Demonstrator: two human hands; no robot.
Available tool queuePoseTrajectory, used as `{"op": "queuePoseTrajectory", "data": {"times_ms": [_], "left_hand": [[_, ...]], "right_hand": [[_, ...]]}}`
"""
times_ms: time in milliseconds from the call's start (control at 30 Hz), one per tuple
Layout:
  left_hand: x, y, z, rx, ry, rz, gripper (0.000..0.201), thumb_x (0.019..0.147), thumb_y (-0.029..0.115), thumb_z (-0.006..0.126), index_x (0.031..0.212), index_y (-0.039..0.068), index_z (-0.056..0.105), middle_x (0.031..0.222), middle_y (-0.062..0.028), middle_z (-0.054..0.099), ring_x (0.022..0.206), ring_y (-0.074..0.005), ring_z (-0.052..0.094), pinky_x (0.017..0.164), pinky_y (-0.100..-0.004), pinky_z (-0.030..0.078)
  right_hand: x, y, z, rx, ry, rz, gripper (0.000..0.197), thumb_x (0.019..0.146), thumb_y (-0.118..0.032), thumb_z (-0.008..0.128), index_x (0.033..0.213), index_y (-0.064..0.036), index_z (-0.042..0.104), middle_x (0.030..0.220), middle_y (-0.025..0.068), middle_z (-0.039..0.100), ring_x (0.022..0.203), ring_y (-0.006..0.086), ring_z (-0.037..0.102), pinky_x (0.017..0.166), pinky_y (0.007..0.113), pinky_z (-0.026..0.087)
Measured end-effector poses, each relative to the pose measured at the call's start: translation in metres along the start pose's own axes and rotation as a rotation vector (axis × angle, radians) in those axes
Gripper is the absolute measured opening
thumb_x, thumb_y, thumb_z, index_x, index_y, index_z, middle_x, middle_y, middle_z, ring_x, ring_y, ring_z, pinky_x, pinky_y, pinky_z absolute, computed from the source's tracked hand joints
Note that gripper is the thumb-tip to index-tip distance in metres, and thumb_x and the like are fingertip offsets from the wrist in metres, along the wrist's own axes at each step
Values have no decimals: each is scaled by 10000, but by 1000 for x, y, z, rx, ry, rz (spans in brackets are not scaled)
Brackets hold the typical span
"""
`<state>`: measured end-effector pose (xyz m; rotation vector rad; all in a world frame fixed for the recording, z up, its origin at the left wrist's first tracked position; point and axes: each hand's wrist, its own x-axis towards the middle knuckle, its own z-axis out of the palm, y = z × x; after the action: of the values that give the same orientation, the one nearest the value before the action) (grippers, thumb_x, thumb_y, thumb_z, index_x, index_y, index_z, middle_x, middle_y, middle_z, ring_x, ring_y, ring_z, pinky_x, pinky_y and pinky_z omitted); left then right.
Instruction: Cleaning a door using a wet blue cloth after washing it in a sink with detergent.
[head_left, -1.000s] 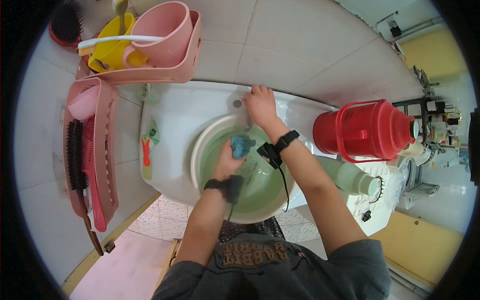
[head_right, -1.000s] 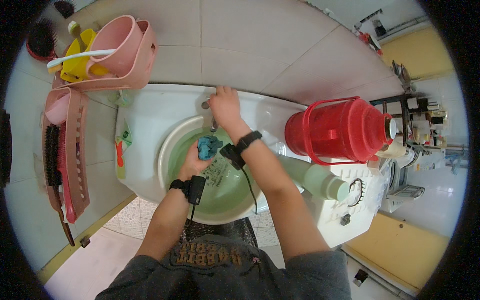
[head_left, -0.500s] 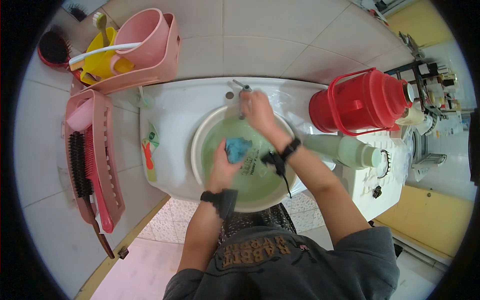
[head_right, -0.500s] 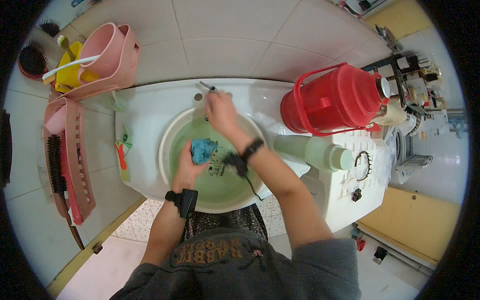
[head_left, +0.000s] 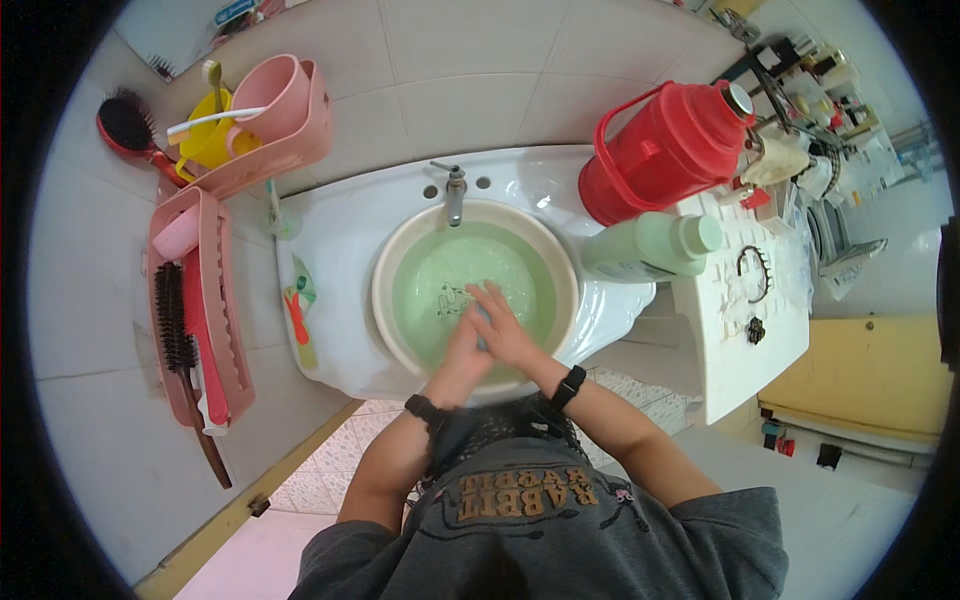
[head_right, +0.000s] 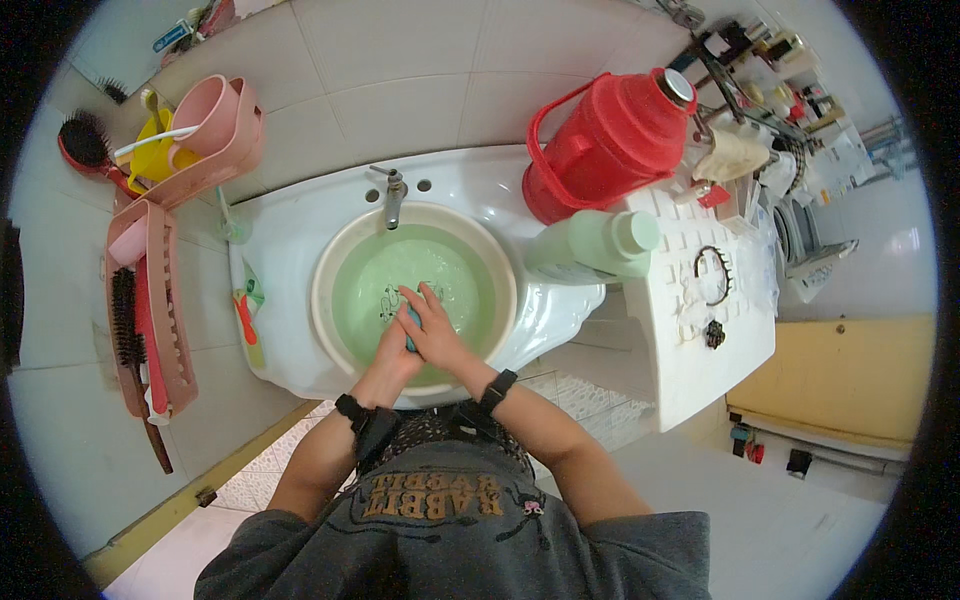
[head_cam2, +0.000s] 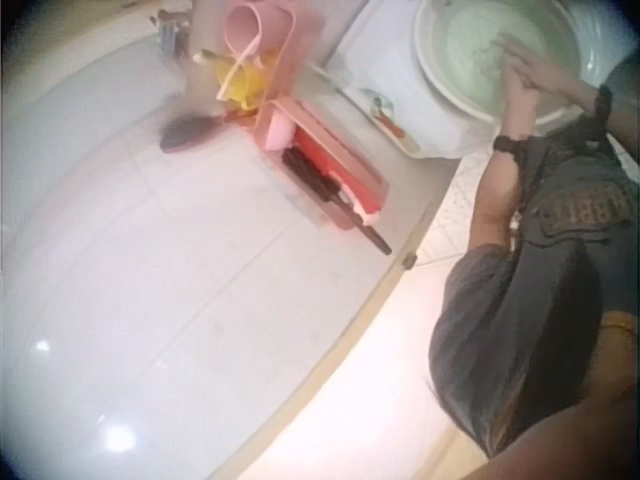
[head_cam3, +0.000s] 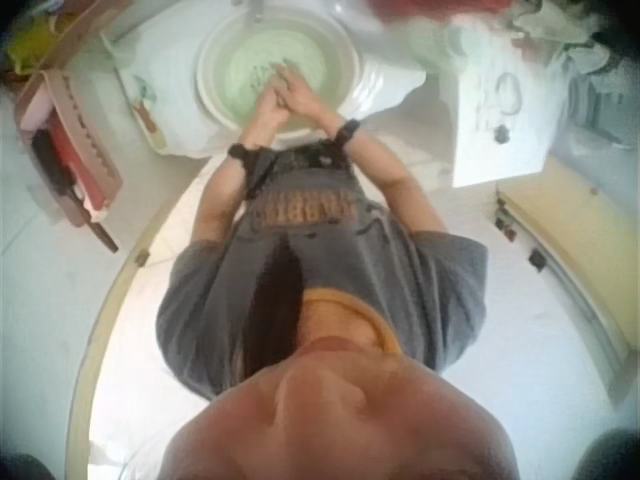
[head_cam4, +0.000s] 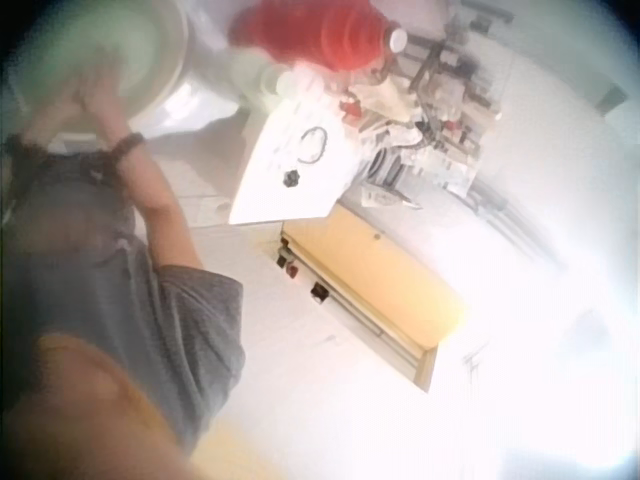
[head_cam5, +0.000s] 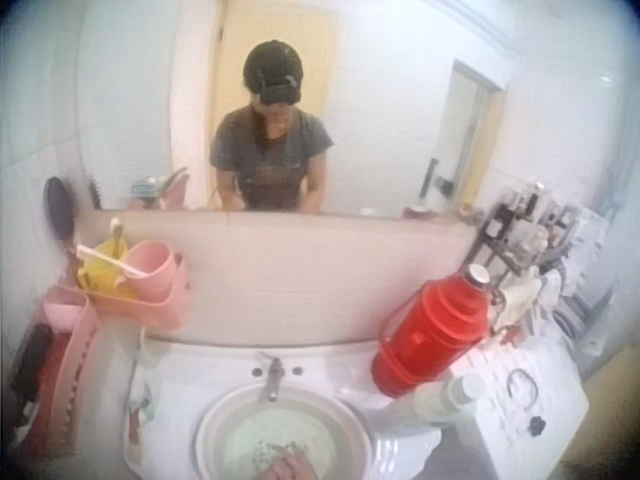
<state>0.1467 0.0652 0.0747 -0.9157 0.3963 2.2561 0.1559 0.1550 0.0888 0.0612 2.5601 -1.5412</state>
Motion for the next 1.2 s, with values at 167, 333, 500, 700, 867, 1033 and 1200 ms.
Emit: {"op": "queuePoseTrajectory", "data": {"times_ms": [167, 333, 500, 700, 867, 1033, 1200], "left_hand": [[24, 5, -26, 176, -171, 158, 253, 891, 262, 449, 1084, 100, 476, 1038, -53, 517, 1002, -183, 494, 864, -333, 411], [34, 13, -31, 305, -31, 189, 246, 867, 238, 452, 1006, 44, 512, 989, -112, 547, 934, -206, 518, 796, -335, 424], [43, 20, -50, 518, 87, 282, 259, 843, 215, 455, 927, -13, 547, 940, -171, 578, 866, -229, 543, 727, -337, 437], [13, 16, -25, 1223, 118, 338, 238, 840, 198, 446, 851, -11, 559, 866, -176, 583, 800, -241, 551, 681, -350, 437], [27, 11, -51, 762, 5, 253, 218, 847, 186, 425, 828, 6, 548, 839, -156, 568, 782, -236, 538, 681, -351, 429], [42, 7, -61, 634, -93, 197, 205, 854, 173, 405, 805, 24, 536, 811, -136, 553, 763, -231, 526, 681, -352, 421], [57, 22, -90, 1846, 197, 598, 232, 798, 190, 491, 783, -24, 579, 780, -199, 601, 722, -282, 570, 640, -383, 440]], "right_hand": [[3, -9, 8, 262, 41, 14, 440, 876, -302, 482, 1282, -152, 402, 1370, 200, 273, 1290, 345, 227, 1013, 412, 260], [7, -20, 5, 507, -64, 41, 313, 908, -252, 432, 1153, -76, 516, 1109, 135, 537, 1055, 222, 490, 909, 320, 367], [2, -23, 23, 489, -60, 45, 291, 928, -240, 378, 1028, -26, 545, 1000, 106, 569, 954, 190, 512, 883, 303, 369], [-3, -10, 30, 382, 21, 12, 270, 926, -201, 350, 978, -12, 537, 912, 156, 580, 862, 251, 547, 807, 326, 413], [-6, -13, 36, 369, 38, -1, 263, 924, -186, 348, 968, -6, 534, 888, 177, 580, 833, 275, 556, 782, 336, 425], [-8, -9, 38, 331, 80, 40, 249, 920, -178, 360, 975, -9, 535, 899, 187, 585, 840, 295, 560, 778, 335, 428], [-7, -9, 49, 328, 67, 25, 255, 918, -190, 362, 981, -13, 535, 902, 185, 586, 850, 304, 558, 782, 338, 426]]}}
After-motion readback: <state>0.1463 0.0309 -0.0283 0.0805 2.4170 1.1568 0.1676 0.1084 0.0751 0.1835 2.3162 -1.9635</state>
